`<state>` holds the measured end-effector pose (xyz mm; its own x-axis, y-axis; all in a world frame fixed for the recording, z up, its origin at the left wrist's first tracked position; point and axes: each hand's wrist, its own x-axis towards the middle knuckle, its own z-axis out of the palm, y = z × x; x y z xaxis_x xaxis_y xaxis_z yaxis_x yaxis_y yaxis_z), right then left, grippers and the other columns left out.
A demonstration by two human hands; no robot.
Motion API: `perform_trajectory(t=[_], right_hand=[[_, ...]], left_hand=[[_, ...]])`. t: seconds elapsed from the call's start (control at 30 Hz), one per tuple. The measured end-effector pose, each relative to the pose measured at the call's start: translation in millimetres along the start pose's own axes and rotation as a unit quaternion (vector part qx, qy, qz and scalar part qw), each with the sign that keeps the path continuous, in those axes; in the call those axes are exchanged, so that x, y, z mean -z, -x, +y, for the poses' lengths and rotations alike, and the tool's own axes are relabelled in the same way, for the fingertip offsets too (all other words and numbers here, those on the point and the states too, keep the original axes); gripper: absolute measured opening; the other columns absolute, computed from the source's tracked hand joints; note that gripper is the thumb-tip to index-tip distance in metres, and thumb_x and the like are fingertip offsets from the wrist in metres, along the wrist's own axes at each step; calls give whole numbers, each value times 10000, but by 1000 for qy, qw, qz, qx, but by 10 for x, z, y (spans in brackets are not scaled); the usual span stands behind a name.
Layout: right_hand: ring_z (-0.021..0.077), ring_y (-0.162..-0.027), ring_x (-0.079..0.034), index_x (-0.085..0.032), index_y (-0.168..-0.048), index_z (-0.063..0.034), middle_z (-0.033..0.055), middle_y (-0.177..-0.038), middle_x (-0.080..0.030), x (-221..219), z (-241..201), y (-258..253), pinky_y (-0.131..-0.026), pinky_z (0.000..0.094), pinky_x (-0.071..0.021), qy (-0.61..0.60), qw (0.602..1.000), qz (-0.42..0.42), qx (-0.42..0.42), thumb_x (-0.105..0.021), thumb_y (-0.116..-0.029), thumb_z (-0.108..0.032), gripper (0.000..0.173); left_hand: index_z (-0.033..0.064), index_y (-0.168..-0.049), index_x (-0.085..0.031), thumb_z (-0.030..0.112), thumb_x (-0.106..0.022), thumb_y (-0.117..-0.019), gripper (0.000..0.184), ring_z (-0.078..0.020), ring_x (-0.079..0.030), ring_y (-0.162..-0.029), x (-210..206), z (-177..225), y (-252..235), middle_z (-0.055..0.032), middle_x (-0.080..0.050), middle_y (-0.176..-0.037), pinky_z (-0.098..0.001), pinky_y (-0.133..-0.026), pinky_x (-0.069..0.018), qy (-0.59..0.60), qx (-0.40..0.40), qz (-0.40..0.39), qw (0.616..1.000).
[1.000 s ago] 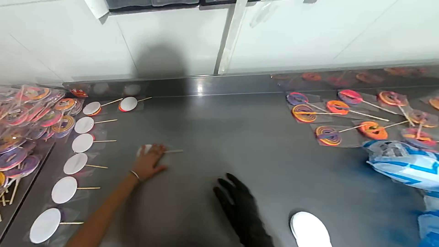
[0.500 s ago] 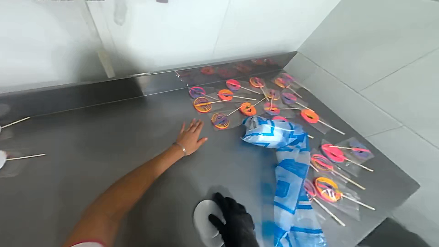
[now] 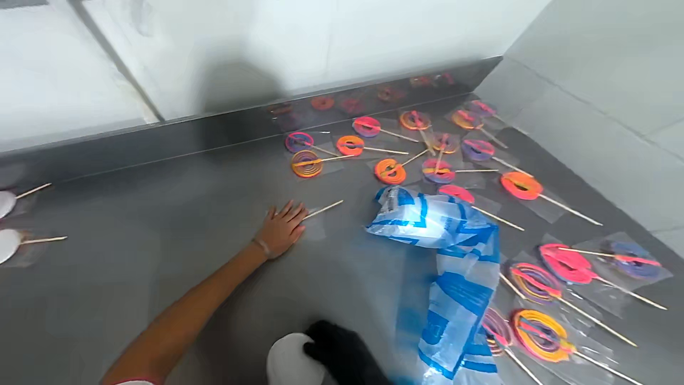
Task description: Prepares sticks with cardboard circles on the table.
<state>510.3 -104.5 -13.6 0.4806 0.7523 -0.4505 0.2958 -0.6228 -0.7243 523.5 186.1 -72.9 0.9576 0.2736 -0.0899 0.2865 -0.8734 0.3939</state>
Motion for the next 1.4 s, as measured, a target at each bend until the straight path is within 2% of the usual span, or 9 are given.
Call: perform_trajectory(t=[0.13, 0.27, 0.57, 0.63, 0.77, 0.97, 1.13, 1.27, 1.4], right_hand=[[120, -761, -692, -725, -1201, -59, 59, -980, -746, 192, -35, -205, -668, 326, -593, -99, 994, 52, -14, -682, -959, -241, 306], [101, -640, -661, -704, -1172, -2, 56, -879, -729, -271, -581, -315, -591, 281, -584, -164, 979, 123, 19, -642, -1003, -160, 240], [119, -589, -631, -707, -1133, -27, 50, -793, -690, -2057, -1484, -173, -574, 280, -560, -197, 980, -14, -3, -590, -1043, -200, 228], [143, -679, -641, -706, -1059, -22, 68, -813, -673, -2265, -1655, -90, -662, 319, -557, -126, 992, -21, 9, -512, -1079, -303, 341], [279, -1202, -625, -758, -1125, -58, 171, -1267, -669, -2326, -2001, 50, -1048, 438, -476, 60, 993, -68, 74, -423, -1079, -432, 503], [493, -1401, -450, -645, -1371, -86, 255, -1545, -457, -1482, -1180, 278, -1055, 675, -422, 239, 943, 229, 29, -611, -973, -497, 573], [536, -1372, -456, -474, -1509, -15, 305, -1514, -467, -833, -432, 355, -1079, 689, -391, 268, 928, 226, -124, -673, -872, -631, 907], [496, -1307, -529, -434, -1540, -38, 282, -1447, -537, -672, -637, 320, -1050, 645, -426, 268, 930, 155, -199, -747, -840, -589, 944], [448, -1286, -547, -586, -1399, -50, 256, -1383, -582, -490, -731, 205, -1047, 598, -438, 251, 935, 93, -230, -807, -776, -586, 851]], left_hand=[[152, -1561, -450, 341, -300, -1114, 507, -301, -257, -1558, 80, -566, 1796, -31, -388, -1641, -649, -1235, -127, 6, 79, 49, 996], [121, -1518, -511, 366, -268, -1103, 540, -304, -311, -1537, 23, -746, 3239, -32, -440, -1609, -675, -1217, -147, 13, 156, 102, 982], [121, -1534, -489, 422, -330, -1098, 552, -305, -325, -1531, -96, -584, 3966, -63, -430, -1613, -651, -1226, -169, 32, 154, 118, 980], [133, -1584, -403, 484, -308, -1093, 611, -302, -198, -1575, 25, -574, 4029, -38, -326, -1670, -641, -1241, -90, 52, 159, 60, 984], [151, -1586, -402, 550, -348, -1066, 657, -302, -217, -1570, 225, -913, 4339, -23, -324, -1672, -670, -1226, -104, 22, 146, 36, 988], [150, -1618, -326, 416, -435, -1080, 610, -307, -138, -1588, 950, -2459, 4924, -53, -280, -1689, -667, -1234, -9, -36, 234, 8, 972], [71, -1601, -338, 429, -439, -1065, 653, -386, -193, -1566, 1611, -2939, 4317, -131, -285, -1678, -702, -1213, -64, -114, 155, 112, 975], [75, -1600, -344, 525, -384, -1054, 708, -381, -221, -1559, 1717, -2106, 2933, -120, -307, -1670, -659, -1228, -117, -101, -18, 141, 985], [71, -1564, -417, 422, -546, -1038, 645, -324, -282, -1547, 1208, -1046, 1448, -109, -379, -1638, -633, -1239, -154, -36, -130, 104, 985]])
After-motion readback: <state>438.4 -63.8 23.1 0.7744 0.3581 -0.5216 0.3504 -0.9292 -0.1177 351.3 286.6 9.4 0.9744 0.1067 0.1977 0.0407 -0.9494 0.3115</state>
